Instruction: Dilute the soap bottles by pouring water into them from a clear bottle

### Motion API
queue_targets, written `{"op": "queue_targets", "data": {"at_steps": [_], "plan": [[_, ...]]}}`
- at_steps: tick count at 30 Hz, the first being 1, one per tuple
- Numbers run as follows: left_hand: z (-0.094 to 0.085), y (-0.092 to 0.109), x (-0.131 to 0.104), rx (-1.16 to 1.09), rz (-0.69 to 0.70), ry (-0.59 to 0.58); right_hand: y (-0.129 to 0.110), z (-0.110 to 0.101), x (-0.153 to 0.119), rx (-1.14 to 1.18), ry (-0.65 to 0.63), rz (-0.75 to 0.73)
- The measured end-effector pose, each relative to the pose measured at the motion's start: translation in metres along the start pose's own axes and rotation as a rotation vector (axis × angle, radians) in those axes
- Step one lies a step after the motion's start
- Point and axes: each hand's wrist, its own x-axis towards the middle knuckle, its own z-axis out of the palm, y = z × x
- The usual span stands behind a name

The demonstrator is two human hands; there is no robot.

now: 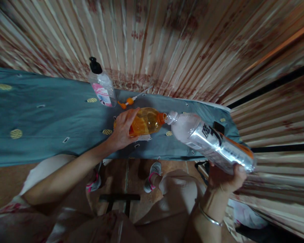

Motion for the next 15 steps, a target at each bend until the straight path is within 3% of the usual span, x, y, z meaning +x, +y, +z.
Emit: {"op": "queue_targets", "data": {"at_steps": [15], "plan": [[-0.0011, 0.0009, 0.0002, -0.001, -0.006, -0.006, 0.0004, -0.0008, 0.0016, 0.014, -0.047, -0.016]]}}
